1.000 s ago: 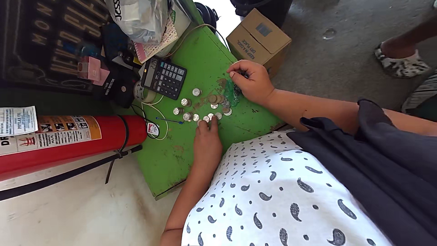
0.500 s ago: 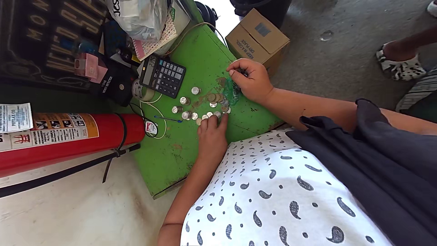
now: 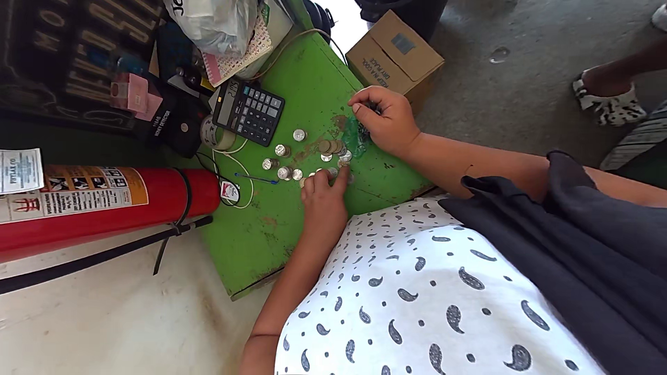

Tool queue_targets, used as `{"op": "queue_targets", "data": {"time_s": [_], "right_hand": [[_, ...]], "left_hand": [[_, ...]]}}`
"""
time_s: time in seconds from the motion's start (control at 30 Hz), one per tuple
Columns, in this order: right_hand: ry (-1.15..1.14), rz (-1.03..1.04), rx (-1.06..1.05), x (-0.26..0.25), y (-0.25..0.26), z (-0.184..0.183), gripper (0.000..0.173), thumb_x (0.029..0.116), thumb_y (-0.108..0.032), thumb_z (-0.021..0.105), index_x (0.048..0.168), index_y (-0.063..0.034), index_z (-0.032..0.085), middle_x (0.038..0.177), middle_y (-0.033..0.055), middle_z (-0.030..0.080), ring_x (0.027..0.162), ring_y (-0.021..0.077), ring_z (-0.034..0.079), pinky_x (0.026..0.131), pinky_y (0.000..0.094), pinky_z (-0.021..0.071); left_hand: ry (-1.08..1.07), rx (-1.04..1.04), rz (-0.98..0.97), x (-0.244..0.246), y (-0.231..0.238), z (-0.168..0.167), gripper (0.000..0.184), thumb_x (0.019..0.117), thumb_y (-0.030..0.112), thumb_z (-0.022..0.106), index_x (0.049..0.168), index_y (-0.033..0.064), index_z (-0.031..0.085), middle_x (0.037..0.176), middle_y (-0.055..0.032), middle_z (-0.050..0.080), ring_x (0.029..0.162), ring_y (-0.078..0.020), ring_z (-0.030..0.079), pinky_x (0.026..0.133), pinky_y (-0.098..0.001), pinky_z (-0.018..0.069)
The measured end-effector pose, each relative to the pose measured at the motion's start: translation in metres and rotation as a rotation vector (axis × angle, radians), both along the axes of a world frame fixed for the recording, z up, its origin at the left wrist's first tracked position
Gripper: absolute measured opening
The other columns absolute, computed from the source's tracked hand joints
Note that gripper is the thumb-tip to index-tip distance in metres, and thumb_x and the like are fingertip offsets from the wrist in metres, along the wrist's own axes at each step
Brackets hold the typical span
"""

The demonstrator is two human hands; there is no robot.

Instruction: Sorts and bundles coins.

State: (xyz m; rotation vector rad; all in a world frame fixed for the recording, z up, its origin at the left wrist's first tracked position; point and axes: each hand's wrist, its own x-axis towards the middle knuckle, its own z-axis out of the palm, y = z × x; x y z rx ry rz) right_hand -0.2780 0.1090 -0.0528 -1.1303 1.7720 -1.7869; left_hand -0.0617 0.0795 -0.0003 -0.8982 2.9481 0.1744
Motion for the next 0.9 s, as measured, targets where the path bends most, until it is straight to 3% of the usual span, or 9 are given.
{"op": "queue_targets", "data": {"time_s": [0.23,0.37,0.5,0.7,0.9], "right_hand": [[-0.005,-0.013,-0.002,0.0,0.0,-0.001,0.023,0.1038,-0.016,0.052,0.11,-0.0031,0.07,0.099,0.0046,0.067,0.085,0.0021,0.06,0.078,0.0193,0.0496],[0.004,-0.004,0.008,0.001,-0.001,0.0,0.023,0.1039,-0.017,0.052,0.11,-0.0033,0.07,0.1,0.0047,0.067,0.086,0.0015,0.06,0.078,0.0182,0.0496],[0.009,-0.007,-0.003,0.001,-0.001,0.0,0.024,0.104,-0.016,0.051,0.109,-0.003,0.07,0.1,0.0051,0.067,0.085,0.0021,0.06,0.078,0.0184,0.0495],[-0.001,-0.009,0.005,0.0,0.0,0.0,0.024,0.1041,-0.016,0.051,0.109,-0.0034,0.07,0.099,0.0047,0.067,0.086,0.0015,0.06,0.079,0.0183,0.0494],[0.014,0.002,-0.002,0.0,-0.001,-0.001,0.025,0.1039,-0.016,0.051,0.11,-0.002,0.07,0.101,0.0065,0.068,0.087,0.0037,0.061,0.08,0.0209,0.0505]], "left_hand": [[0.006,0.037,-0.01,0.002,0.003,0.0,0.048,0.0927,0.0,0.06,0.131,0.028,0.071,0.111,-0.0117,0.058,0.105,-0.0315,0.056,0.086,-0.0477,0.0484],[-0.008,0.022,0.008,-0.005,-0.002,0.001,0.057,0.0953,0.001,0.057,0.142,0.0338,0.062,0.114,-0.0117,0.058,0.107,-0.0316,0.055,0.086,-0.0472,0.0477],[-0.002,-0.014,-0.004,-0.012,-0.009,-0.007,0.059,0.0958,0.001,0.058,0.145,0.0337,0.06,0.113,-0.0116,0.057,0.106,-0.0309,0.056,0.085,-0.046,0.0469],[0.002,-0.096,-0.1,0.003,-0.009,-0.016,0.058,0.0959,-0.001,0.057,0.148,0.0241,0.057,0.131,-0.0104,0.061,0.112,-0.0318,0.059,0.085,-0.0501,0.0489],[0.004,-0.118,-0.124,0.015,-0.005,-0.015,0.056,0.0948,-0.003,0.056,0.145,0.0212,0.06,0.135,-0.0073,0.063,0.114,-0.031,0.06,0.084,-0.0484,0.0485]]}}
